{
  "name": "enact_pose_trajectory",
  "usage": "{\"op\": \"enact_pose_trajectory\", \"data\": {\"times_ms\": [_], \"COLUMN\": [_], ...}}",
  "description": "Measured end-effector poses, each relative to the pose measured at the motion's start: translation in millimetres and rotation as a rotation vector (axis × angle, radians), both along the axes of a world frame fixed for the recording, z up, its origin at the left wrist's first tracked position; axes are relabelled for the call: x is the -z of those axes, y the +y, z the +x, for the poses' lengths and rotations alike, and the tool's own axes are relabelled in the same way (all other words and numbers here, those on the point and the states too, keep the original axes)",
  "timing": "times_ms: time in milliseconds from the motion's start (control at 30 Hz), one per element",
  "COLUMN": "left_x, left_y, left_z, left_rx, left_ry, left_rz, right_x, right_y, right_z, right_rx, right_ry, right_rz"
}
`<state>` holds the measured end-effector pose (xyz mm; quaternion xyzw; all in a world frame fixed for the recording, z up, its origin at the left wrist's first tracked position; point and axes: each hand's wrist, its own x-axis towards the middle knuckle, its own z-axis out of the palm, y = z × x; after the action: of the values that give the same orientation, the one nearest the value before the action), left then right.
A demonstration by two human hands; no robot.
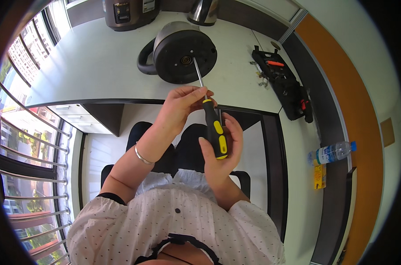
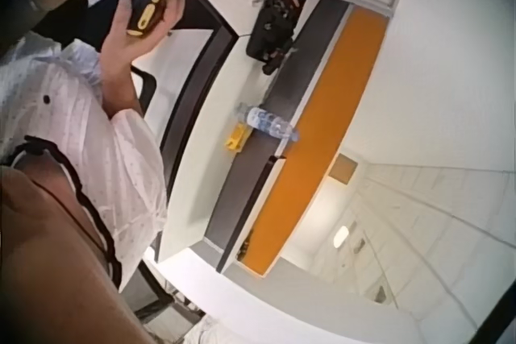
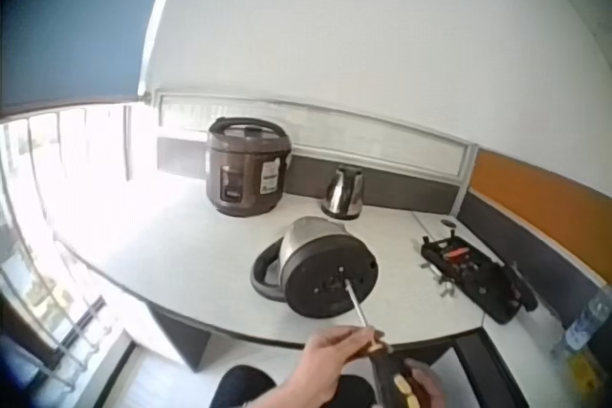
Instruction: The person uses a screwdriver to remove screws from the base of an electric kettle. They then separate the base cover from the kettle body, exposing the internal wiring and heating element.
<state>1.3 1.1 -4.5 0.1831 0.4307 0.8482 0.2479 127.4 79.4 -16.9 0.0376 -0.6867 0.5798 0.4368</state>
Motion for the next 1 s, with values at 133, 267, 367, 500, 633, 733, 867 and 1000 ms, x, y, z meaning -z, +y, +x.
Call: {"op": "enact_pose_trajectory", "data": {"times_ms": [133, 267, 367, 500, 633, 733, 867, 1000], "left_x": [-7.8, 2.6, 8.1, 22.3, 23.8, 26.4, 34.0, 33.6], "left_y": [-5.7, -21.3, -46.0, -64.1, -63.4, -62.6, -60.1, -58.4], "left_z": [2.1, -1.8, -25.7, -68.6, -93.2, -103.7, -111.7, -113.8], "left_rx": [-0.026, -0.552, -1.067, -1.121, -0.895, -0.842, -0.832, -0.745], "left_ry": [0.129, 0.627, 0.956, 0.961, 0.815, 0.791, 0.776, 0.708], "left_rz": [-0.063, -0.352, -0.613, -0.829, -0.908, -0.959, -0.829, -0.692], "right_x": [3.4, 9.4, 11.1, 8.1, -6.5, -6.6, -5.3, -1.3], "right_y": [7.9, 12.8, 22.2, 34.4, 43.3, 53.9, 62.0, 60.5], "right_z": [2.9, 5.2, 11.1, 11.8, 12.1, 6.7, 0.6, -2.1], "right_rx": [0.012, 0.067, 0.134, 0.176, 0.26, 0.316, 0.289, 0.259], "right_ry": [-0.043, 0.07, 0.14, 0.208, 0.123, 0.074, 0.072, 0.078], "right_rz": [-0.139, -0.125, -0.032, 0.058, 0.242, 0.296, 0.196, 0.183]}}
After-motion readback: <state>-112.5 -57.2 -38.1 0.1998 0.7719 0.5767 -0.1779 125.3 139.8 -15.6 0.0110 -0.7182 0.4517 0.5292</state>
